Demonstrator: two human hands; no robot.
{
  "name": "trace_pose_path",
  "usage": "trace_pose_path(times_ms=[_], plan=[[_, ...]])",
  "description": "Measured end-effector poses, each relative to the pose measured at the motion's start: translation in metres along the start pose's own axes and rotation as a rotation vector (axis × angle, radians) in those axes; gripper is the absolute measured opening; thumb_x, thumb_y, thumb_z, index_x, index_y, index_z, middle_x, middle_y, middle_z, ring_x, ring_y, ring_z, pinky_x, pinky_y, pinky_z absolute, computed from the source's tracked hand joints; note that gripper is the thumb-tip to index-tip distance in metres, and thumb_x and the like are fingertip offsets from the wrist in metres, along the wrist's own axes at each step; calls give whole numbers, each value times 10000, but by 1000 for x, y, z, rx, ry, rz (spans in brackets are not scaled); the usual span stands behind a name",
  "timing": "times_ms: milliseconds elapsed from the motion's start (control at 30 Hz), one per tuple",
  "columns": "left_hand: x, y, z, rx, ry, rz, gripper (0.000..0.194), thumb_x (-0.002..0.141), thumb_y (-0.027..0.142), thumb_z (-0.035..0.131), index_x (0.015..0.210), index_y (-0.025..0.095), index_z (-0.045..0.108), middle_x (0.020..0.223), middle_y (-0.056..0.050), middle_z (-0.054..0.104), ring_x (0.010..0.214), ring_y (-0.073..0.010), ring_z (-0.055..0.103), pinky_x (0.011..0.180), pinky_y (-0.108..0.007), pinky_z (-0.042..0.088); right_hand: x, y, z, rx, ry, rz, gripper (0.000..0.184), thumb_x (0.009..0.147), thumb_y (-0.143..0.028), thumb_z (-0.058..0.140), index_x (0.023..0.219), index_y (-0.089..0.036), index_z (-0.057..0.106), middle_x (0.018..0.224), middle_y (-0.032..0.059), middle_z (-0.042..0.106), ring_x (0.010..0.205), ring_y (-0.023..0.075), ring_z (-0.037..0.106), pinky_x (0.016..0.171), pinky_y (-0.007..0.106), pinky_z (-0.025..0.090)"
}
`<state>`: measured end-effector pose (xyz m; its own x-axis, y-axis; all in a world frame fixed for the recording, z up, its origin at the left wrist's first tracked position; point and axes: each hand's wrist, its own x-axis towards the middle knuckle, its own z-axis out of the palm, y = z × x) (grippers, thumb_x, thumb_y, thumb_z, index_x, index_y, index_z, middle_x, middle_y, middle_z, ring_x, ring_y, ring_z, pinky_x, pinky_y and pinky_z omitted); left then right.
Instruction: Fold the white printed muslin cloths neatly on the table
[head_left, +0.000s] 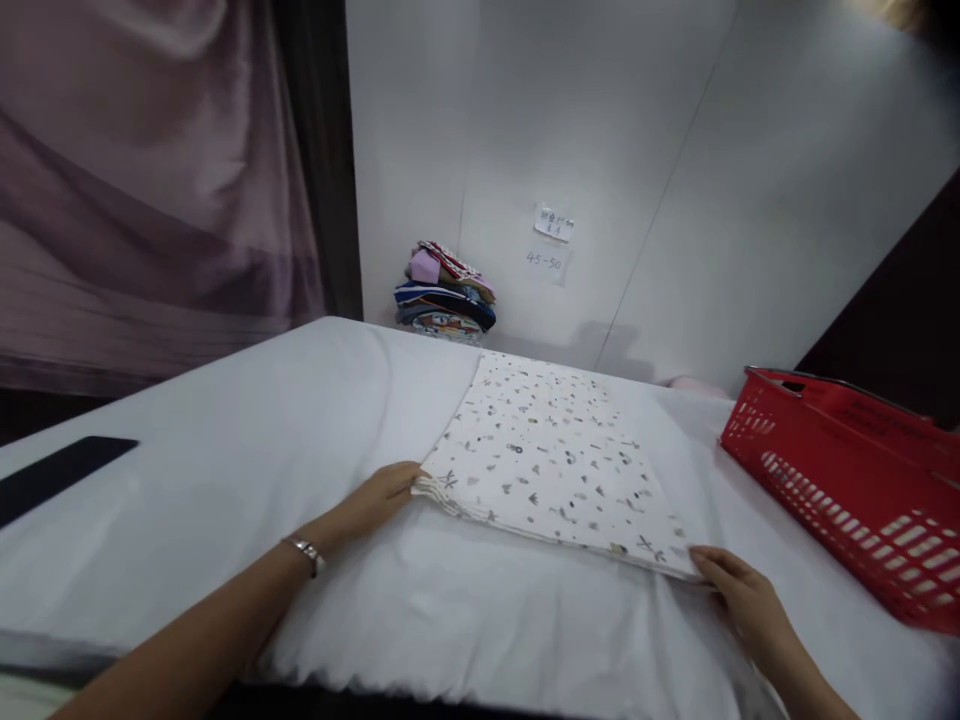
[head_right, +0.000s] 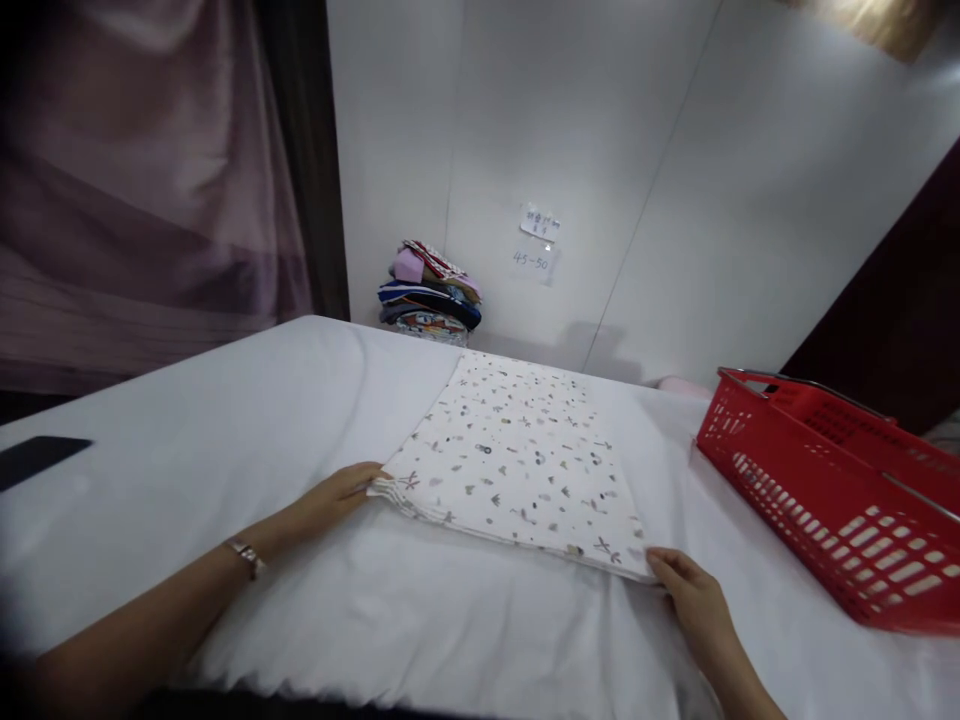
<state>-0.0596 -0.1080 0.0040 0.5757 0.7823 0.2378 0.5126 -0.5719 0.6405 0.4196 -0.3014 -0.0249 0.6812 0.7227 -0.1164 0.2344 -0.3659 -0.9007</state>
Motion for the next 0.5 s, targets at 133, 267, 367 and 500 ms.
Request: trace_pose_path(times_ms=[133, 267, 367, 500], plan=[[-11, -7, 9, 92, -24, 88, 314, 833, 201, 396, 1065, 238, 604, 1076, -12, 632, 1021, -205, 561, 931, -291, 408, 4, 16, 5, -139, -20, -58, 154, 466, -579, 640, 544, -449, 612, 512, 12, 555, 526, 244, 604, 527, 360, 504], [-12, -9, 14, 285, -12, 90, 396, 772, 114, 413, 1111, 240, 575, 1168, -24, 600, 1164, -229, 476, 1028, -384, 327, 4, 13, 5, -295, -8, -215, 112, 531, -578, 591, 543, -468, 602, 649, 7, 658, 750, 300, 651, 703, 407, 509], [-12, -1, 17, 438, -30, 112, 401, 760, 83, 426, 1109, 229, 558, 1160, -28, 603, 1244, -251, 401, 1068, -475, 243, -1, 5, 0, -419, -19, -292, 181, 615, -573, 551, 627, -413, 634, 741, 20, 692, 808, 320, 649, 765, 443, 506], [-13, 18, 22, 577, -42, 141, 375, 750, 25, 419, 1036, 214, 570, 1100, -16, 629, 1270, -261, 372, 1079, -516, 181, -9, 1, -7, -688, -58, -440, 399, 782, -556, 419, 857, -266, 682, 869, 83, 688, 838, 322, 642, 763, 467, 509]])
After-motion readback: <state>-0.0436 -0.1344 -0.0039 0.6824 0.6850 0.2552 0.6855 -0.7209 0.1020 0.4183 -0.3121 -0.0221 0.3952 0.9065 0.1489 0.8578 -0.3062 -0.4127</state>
